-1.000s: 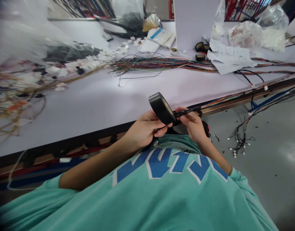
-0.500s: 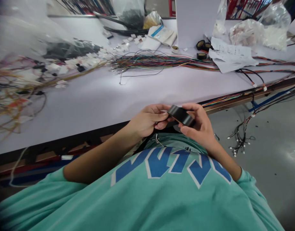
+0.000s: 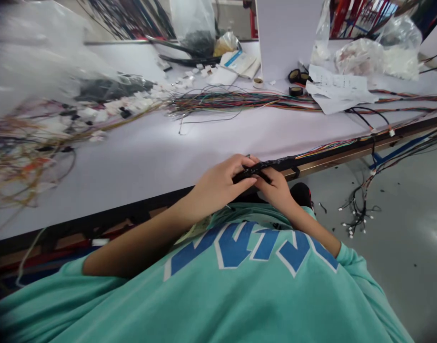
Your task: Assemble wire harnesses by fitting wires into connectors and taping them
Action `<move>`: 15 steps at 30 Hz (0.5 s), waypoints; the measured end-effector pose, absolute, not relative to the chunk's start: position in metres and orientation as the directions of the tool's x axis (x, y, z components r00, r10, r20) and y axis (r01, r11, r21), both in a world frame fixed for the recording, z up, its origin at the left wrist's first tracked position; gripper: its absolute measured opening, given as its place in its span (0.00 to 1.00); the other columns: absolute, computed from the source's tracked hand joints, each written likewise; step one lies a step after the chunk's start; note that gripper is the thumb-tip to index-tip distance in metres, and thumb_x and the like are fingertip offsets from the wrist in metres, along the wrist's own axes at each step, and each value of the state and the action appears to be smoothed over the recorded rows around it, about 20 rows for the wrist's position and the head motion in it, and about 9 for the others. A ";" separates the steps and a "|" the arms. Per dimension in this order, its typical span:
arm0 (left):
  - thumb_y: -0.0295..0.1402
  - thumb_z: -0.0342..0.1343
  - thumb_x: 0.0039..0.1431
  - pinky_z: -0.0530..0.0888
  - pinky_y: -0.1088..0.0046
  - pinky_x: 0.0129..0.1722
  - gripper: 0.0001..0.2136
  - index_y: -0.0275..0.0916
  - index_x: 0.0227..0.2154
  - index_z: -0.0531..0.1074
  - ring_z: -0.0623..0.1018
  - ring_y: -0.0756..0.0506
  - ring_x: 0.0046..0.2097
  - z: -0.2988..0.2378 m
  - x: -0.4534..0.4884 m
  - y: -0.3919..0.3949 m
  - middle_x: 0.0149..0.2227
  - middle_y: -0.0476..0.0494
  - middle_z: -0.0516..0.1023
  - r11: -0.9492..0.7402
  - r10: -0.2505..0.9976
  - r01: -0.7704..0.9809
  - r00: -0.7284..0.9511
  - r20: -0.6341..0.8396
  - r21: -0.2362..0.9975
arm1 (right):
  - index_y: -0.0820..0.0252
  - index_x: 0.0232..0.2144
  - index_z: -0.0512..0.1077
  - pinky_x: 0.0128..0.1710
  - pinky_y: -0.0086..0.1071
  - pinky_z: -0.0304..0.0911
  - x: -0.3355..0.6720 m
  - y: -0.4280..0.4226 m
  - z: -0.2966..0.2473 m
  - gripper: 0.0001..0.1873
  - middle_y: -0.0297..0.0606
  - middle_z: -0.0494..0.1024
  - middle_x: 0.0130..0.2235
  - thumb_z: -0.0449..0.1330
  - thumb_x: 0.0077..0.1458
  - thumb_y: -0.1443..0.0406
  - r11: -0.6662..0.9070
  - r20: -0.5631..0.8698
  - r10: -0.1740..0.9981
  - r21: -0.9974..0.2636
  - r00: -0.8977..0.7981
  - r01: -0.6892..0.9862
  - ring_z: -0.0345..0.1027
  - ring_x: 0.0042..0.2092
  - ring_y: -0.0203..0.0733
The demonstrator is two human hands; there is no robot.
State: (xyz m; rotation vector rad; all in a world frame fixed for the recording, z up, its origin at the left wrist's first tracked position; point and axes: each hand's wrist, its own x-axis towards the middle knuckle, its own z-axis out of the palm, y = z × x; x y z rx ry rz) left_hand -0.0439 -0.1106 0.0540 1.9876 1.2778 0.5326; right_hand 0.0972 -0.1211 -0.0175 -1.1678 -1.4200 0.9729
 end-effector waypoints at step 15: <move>0.29 0.51 0.51 0.70 0.73 0.36 0.07 0.39 0.33 0.73 0.75 0.48 0.33 0.045 -0.044 -0.105 0.33 0.48 0.78 -0.299 0.917 0.570 0.394 0.065 0.765 | 0.58 0.32 0.71 0.42 0.36 0.63 0.094 -0.116 -0.018 0.12 0.35 0.75 0.35 0.59 0.45 0.59 0.150 0.151 0.986 -0.989 -0.076 -0.014 0.67 0.39 0.40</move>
